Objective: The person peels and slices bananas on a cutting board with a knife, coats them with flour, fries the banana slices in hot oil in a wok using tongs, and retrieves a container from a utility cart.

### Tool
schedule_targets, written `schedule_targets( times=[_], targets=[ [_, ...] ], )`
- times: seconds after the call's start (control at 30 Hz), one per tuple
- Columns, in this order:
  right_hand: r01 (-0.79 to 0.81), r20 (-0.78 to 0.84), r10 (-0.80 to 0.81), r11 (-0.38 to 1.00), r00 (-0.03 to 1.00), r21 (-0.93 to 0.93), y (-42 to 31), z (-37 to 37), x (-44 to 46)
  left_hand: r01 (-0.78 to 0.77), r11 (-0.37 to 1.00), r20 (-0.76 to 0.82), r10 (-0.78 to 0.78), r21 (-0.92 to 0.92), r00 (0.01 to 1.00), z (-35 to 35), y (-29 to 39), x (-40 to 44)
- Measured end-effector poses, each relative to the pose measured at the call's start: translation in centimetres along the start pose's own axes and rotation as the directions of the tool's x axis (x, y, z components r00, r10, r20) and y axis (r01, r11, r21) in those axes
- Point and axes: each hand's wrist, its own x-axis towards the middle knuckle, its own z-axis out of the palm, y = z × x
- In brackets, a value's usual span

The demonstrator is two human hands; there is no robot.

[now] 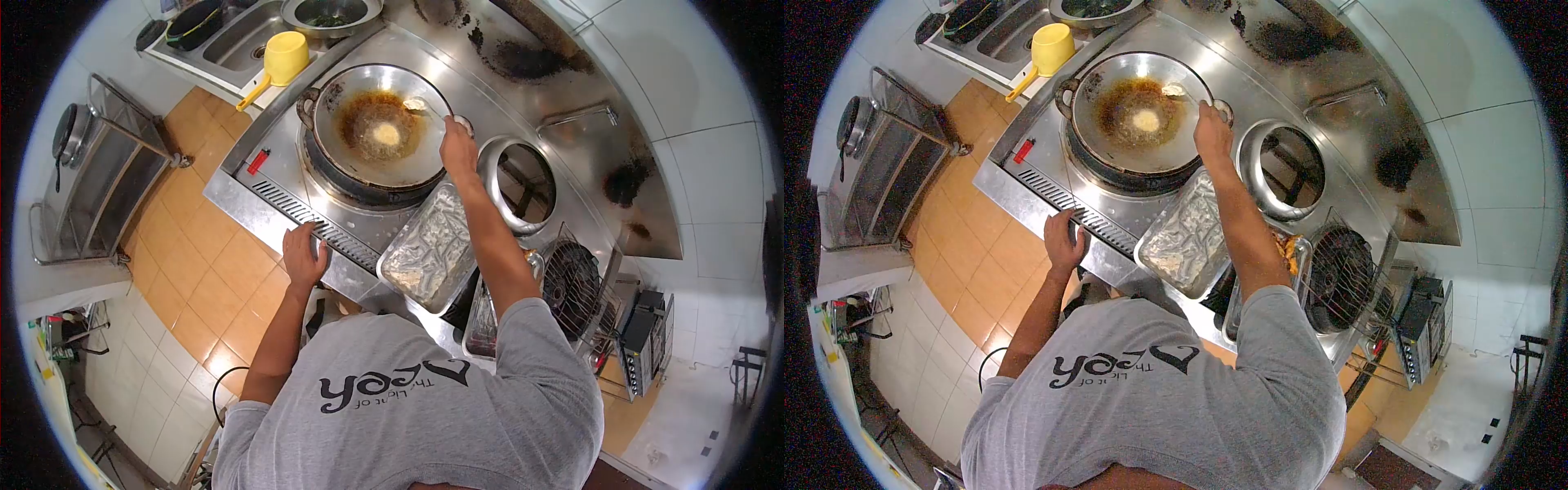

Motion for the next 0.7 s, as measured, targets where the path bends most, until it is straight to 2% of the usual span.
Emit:
schedule_targets(
  times=[0.13, 0.23, 0.53, 0.7],
  targets=[
    [0.002, -0.011, -0.001, 1.000, 1.000, 0.030, -0.2, 0.0, -0.2, 0.006, 1.000, 0.007, -0.006, 0.000, 1.000, -0.2, 0.2, 0.1],
    [0.016, 0.011, -0.015, 0.998, 1.000, -0.057, 0.0, 0.4, -0.1, 0.014, 1.000, 0.012, -0.014, -0.007, 1.000, -0.2, 0.3, 0.2],
    [0.136, -0.030, -0.139, 0.987, 0.990, -0.083, 0.9, 1.2, 0.0, -0.001, 1.000, -0.020, 0.001, -0.002, 1.000, -0.1, 0.3, 0.2],
    [0.153, -0.047, -0.159, 0.982, 0.986, -0.108, 1.2, 0.7, -0.2, 0.011, 1.000, -0.004, -0.011, -0.002, 1.000, -0.2, 0.3, 0.2]
  ],
)
